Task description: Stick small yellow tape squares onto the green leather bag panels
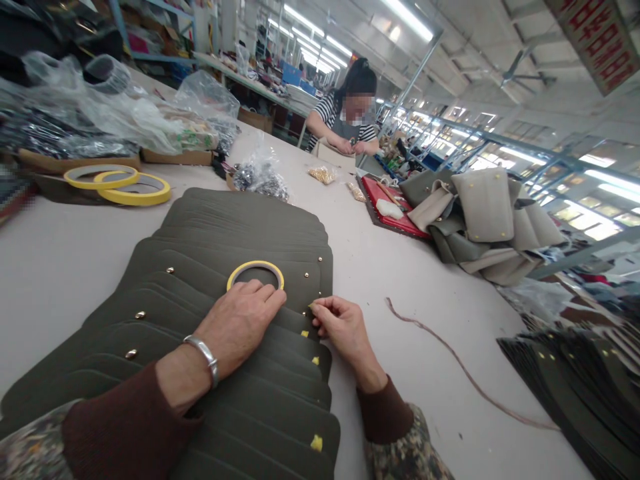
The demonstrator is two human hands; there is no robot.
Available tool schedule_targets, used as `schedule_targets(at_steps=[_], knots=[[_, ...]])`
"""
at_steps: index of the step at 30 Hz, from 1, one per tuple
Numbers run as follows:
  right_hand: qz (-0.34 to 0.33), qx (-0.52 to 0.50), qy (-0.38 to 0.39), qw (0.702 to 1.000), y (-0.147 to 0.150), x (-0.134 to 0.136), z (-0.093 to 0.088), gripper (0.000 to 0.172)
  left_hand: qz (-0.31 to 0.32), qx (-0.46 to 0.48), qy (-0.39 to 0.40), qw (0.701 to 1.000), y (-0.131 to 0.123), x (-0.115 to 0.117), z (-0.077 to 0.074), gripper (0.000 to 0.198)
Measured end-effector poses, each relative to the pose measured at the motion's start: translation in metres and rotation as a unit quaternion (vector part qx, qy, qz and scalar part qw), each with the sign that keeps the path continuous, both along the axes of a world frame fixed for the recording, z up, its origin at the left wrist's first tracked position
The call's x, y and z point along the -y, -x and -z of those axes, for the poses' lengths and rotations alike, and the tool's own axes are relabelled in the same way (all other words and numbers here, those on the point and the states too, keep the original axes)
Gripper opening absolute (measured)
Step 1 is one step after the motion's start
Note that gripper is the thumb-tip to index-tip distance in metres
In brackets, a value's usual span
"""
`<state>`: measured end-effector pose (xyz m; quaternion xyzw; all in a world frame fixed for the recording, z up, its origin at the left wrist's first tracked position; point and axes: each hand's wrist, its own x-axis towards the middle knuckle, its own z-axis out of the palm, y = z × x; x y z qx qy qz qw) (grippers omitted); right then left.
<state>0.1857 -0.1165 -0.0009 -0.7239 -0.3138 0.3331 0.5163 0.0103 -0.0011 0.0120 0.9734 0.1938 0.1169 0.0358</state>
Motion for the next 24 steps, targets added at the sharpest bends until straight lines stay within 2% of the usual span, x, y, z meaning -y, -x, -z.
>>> schedule_targets(at_steps=[7,10,14,18,20,22,24], knots=[[-0.075,0.048,0.078,0.993,-0.002,0.007,-0.005,0.019,0.019,-0.026,0.019,0.999,0.001,0.005,-0.002,0.018],[-0.094,0.138,0.070,0.983,0.003,0.008,-0.006,0.015,0.018,-0.032,0.018,0.999,-0.001,0.004,-0.003,0.017],[-0.107,0.277,0.042,0.954,0.014,0.005,-0.006,0.014,0.016,-0.045,0.023,0.999,-0.003,0.004,-0.004,0.018],[-0.125,0.354,0.051,0.926,0.017,0.002,-0.006,0.014,0.015,-0.055,0.026,0.998,-0.002,0.004,-0.005,0.019],[-0.108,0.338,0.065,0.933,0.013,0.004,-0.006,0.013,0.014,-0.053,0.027,0.998,-0.001,0.004,-0.004,0.018],[-0.081,0.271,0.076,0.956,0.006,0.008,-0.005,0.022,0.013,-0.051,0.027,0.998,0.000,0.004,-0.003,0.019],[-0.077,0.198,0.075,0.974,0.001,0.012,-0.004,0.016,0.013,-0.051,0.030,0.998,-0.001,0.004,-0.003,0.019]])
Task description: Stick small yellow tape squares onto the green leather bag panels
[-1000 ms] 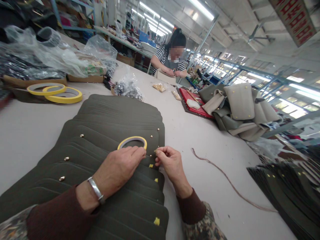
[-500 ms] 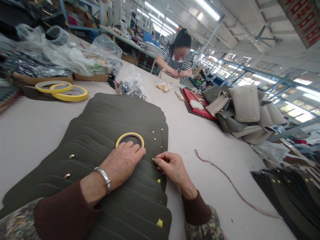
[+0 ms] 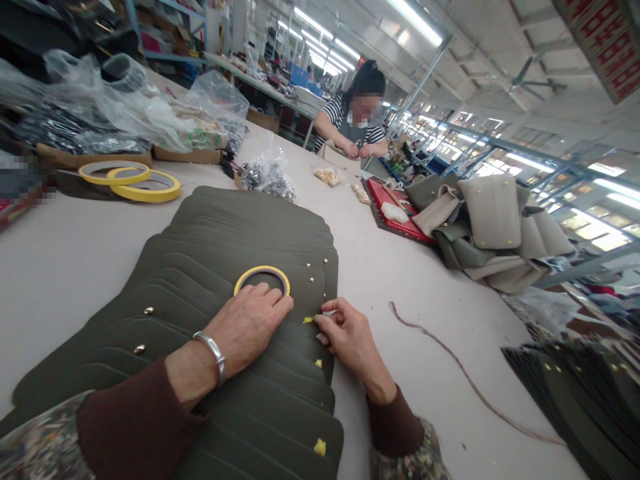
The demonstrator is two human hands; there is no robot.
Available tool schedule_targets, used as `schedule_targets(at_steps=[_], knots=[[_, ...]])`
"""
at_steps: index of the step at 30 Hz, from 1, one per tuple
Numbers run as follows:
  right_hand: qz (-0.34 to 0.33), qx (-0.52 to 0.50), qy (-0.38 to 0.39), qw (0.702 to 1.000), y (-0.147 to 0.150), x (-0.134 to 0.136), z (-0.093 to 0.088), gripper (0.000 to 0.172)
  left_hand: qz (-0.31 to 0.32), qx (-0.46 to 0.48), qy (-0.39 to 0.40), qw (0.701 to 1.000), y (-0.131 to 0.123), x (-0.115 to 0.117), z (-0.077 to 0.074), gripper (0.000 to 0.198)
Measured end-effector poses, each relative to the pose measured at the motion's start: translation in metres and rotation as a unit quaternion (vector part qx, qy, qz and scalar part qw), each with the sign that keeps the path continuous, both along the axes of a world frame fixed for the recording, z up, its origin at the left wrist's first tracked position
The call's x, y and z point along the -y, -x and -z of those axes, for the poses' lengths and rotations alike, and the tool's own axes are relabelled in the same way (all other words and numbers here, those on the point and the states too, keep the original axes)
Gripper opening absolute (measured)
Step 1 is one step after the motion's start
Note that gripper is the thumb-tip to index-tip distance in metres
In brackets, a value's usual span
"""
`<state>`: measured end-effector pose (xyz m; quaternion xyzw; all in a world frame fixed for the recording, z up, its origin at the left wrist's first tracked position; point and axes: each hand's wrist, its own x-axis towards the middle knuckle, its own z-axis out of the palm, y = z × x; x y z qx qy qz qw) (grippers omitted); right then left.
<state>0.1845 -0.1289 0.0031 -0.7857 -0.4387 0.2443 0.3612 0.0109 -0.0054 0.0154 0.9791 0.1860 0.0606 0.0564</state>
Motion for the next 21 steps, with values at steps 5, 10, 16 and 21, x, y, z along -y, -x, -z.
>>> schedule_targets(at_steps=[5,10,16,21], knots=[[-0.048,0.088,-0.046,0.994,0.004,0.005,0.003,0.010,0.003,0.007,0.006,1.000,-0.002,0.000,0.000,0.019],[-0.042,0.202,-0.038,0.978,0.016,-0.005,0.007,0.011,0.024,0.039,0.007,0.999,-0.001,-0.001,0.000,0.017],[-0.065,0.173,0.017,0.983,0.014,-0.010,-0.003,0.013,0.046,0.124,-0.014,0.991,0.005,-0.003,0.003,0.017],[-0.109,0.090,0.015,0.990,0.005,-0.004,-0.009,0.014,0.058,0.216,0.029,0.974,0.007,-0.003,0.010,0.027]])
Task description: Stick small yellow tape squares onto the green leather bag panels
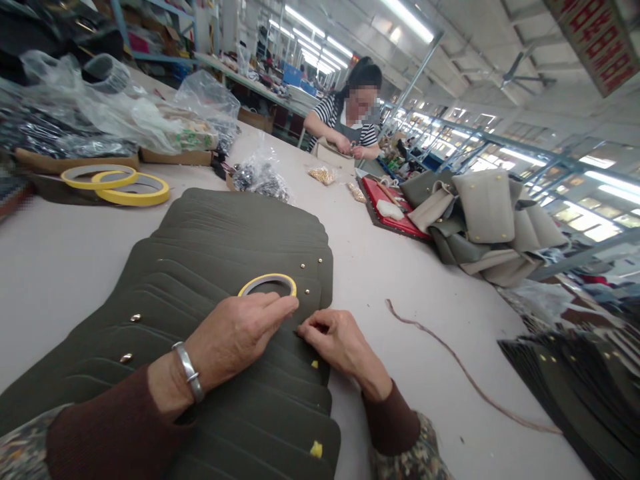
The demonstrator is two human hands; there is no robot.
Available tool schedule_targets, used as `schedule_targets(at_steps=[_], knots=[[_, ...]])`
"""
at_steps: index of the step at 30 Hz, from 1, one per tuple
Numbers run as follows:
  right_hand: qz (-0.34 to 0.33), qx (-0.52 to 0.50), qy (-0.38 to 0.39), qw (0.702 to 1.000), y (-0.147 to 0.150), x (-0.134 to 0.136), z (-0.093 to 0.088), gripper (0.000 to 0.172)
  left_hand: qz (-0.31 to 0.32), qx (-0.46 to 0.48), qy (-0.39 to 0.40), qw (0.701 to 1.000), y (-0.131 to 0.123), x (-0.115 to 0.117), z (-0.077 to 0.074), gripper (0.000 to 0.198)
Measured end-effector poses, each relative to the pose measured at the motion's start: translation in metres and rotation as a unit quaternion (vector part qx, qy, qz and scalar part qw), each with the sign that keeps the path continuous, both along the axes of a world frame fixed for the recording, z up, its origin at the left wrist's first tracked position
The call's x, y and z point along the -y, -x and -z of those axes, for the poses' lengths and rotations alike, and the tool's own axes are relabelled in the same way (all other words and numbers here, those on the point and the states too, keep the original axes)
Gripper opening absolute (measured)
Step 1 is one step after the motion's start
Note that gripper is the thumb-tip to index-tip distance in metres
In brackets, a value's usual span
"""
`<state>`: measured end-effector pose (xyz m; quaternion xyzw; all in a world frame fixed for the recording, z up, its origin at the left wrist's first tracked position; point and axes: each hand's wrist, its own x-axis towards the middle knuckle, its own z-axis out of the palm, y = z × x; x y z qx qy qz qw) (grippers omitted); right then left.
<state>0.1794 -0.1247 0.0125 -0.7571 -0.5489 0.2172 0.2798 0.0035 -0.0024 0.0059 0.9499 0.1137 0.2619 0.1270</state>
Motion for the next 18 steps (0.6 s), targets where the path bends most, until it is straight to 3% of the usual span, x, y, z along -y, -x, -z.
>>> schedule_targets(at_steps=[4,7,12,18], knots=[[0.000,-0.023,-0.176,0.984,0.004,0.000,-0.001,0.013,-0.003,0.021,-0.001,1.000,0.000,0.001,0.003,0.042],[-0.052,0.001,-0.264,0.963,0.013,-0.003,0.000,0.015,0.000,0.039,-0.010,0.999,-0.001,0.004,0.003,0.040],[-0.086,0.066,-0.321,0.941,0.019,-0.006,0.004,0.016,0.008,0.044,-0.012,0.999,-0.003,0.007,0.002,0.032],[-0.043,0.125,-0.339,0.931,0.020,-0.003,0.010,0.015,0.009,0.003,0.032,0.999,-0.003,0.009,0.000,0.019]])
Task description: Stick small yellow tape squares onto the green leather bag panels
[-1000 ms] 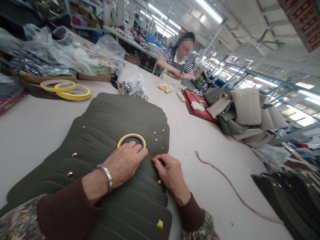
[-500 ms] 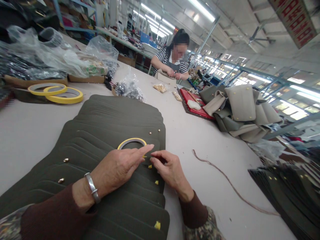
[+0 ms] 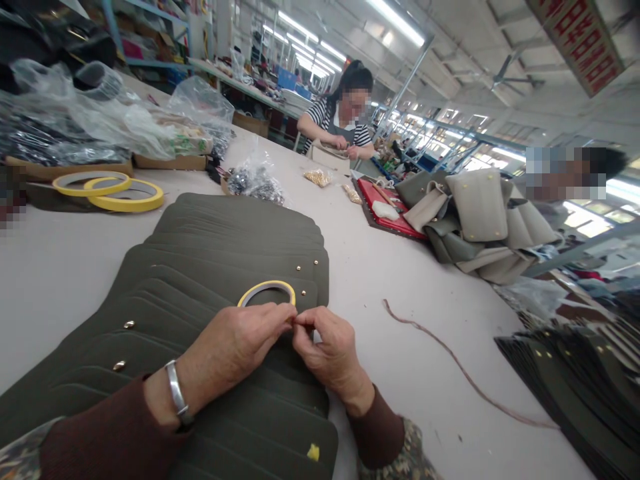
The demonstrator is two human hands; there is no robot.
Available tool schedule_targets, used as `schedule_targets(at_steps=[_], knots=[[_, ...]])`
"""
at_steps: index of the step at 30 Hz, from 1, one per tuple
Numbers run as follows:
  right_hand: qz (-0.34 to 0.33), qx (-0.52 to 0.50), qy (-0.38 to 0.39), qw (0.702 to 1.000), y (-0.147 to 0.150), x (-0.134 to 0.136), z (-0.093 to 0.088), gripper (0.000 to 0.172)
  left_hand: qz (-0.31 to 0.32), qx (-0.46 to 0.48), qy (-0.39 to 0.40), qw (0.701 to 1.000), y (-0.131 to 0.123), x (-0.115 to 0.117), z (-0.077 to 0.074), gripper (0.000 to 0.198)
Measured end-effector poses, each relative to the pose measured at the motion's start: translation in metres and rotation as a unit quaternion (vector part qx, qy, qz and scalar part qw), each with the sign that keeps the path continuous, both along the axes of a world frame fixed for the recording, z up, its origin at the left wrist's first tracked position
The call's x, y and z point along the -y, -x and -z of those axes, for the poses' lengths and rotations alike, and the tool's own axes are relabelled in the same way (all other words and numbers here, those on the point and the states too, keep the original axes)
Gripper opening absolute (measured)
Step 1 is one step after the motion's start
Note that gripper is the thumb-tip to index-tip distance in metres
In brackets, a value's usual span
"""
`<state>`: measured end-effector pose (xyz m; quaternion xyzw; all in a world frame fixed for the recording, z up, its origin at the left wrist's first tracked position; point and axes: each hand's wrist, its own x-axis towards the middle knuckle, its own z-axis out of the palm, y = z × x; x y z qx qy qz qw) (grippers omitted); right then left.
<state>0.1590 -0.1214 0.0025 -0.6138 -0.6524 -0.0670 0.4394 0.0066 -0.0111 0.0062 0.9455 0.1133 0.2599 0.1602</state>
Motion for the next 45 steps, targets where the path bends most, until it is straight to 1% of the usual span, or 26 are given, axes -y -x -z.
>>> schedule_targets(at_steps=[2,3,5,7,9,11,12,14,16,18,21,25,26,28,31,33,34,35,37,39,40,42,43,45], knots=[[0.025,-0.028,0.027,0.999,0.004,0.001,-0.002,0.015,-0.015,-0.016,0.008,1.000,0.000,0.000,-0.001,0.018],[0.038,-0.060,0.048,0.996,0.006,0.000,-0.004,0.014,-0.020,-0.023,0.009,0.999,0.001,0.001,-0.002,0.019],[0.056,-0.165,0.104,0.979,0.010,-0.001,-0.008,0.011,-0.025,-0.024,0.007,0.999,0.001,0.003,-0.003,0.021],[0.062,-0.300,0.150,0.940,0.010,-0.004,-0.008,0.009,-0.021,0.001,0.002,1.000,0.000,0.006,-0.004,0.022],[0.073,-0.413,0.176,0.891,0.004,-0.007,-0.006,0.010,-0.012,0.026,-0.002,1.000,0.000,0.009,-0.005,0.023],[0.092,-0.474,0.186,0.856,-0.005,-0.009,-0.001,0.014,-0.011,0.014,-0.014,1.000,-0.001,0.010,-0.006,0.022],[0.099,-0.488,0.189,0.847,-0.010,-0.010,0.001,0.017,-0.021,-0.011,-0.024,0.999,-0.002,0.009,-0.006,0.021],[0.103,-0.490,0.192,0.844,-0.018,-0.010,0.006,0.021,-0.056,-0.087,-0.053,0.993,-0.003,0.005,-0.008,0.016],[0.097,-0.473,0.195,0.854,-0.021,-0.008,0.009,0.022,-0.086,-0.162,-0.078,0.980,-0.003,0.000,-0.011,0.014],[0.090,-0.455,0.204,0.862,-0.022,-0.007,0.011,0.021,-0.085,-0.207,-0.092,0.970,-0.003,-0.003,-0.013,0.016],[0.081,-0.449,0.224,0.861,-0.021,-0.007,0.010,0.021,-0.066,-0.224,-0.089,0.968,-0.002,-0.002,-0.015,0.019],[0.087,-0.457,0.240,0.852,-0.020,-0.006,0.009,0.022,-0.057,-0.215,-0.079,0.972,-0.004,-0.002,-0.011,0.016],[0.090,-0.446,0.243,0.857,-0.020,-0.006,0.008,0.021,-0.057,-0.211,-0.079,0.973,-0.004,-0.003,-0.010,0.016],[0.092,-0.396,0.244,0.880,-0.018,-0.005,0.008,0.019,-0.056,-0.203,-0.074,0.975,-0.004,-0.005,-0.009,0.016],[0.087,-0.275,0.228,0.930,-0.013,-0.003,0.003,0.014,-0.048,-0.181,-0.062,0.980,-0.003,-0.008,-0.010,0.018],[0.083,-0.212,0.230,0.946,-0.012,-0.001,-0.003,0.013,-0.030,-0.151,-0.056,0.986,-0.001,-0.009,-0.011,0.018],[0.078,-0.202,0.244,0.945,-0.011,0.000,-0.006,0.014,-0.020,-0.135,-0.055,0.989,0.000,-0.009,-0.011,0.018],[0.068,-0.208,0.269,0.938,-0.011,0.001,-0.008,0.013,-0.012,-0.121,-0.052,0.991,0.001,-0.010,-0.011,0.018],[0.037,-0.255,0.331,0.908,-0.012,0.002,-0.011,0.011,-0.004,-0.111,-0.046,0.993,0.001,-0.010,-0.009,0.018],[0.026,-0.331,0.361,0.871,-0.014,0.002,-0.010,0.008,-0.008,-0.130,-0.044,0.990,0.000,-0.010,-0.007,0.018],[0.033,-0.367,0.358,0.858,-0.015,0.002,-0.009,0.009,-0.010,-0.143,-0.045,0.989,-0.001,-0.010,-0.006,0.018],[0.059,-0.421,0.334,0.841,-0.016,0.001,-0.006,0.014,-0.012,-0.165,-0.043,0.985,-0.002,-0.009,-0.005,0.016],[0.068,-0.434,0.325,0.838,-0.017,0.000,-0.005,0.016,-0.013,-0.170,-0.039,0.985,-0.003,-0.009,-0.005,0.016],[0.076,-0.432,0.321,0.839,-0.016,0.000,-0.003,0.018,-0.015,-0.172,-0.029,0.985,-0.003,-0.008,-0.005,0.015]])
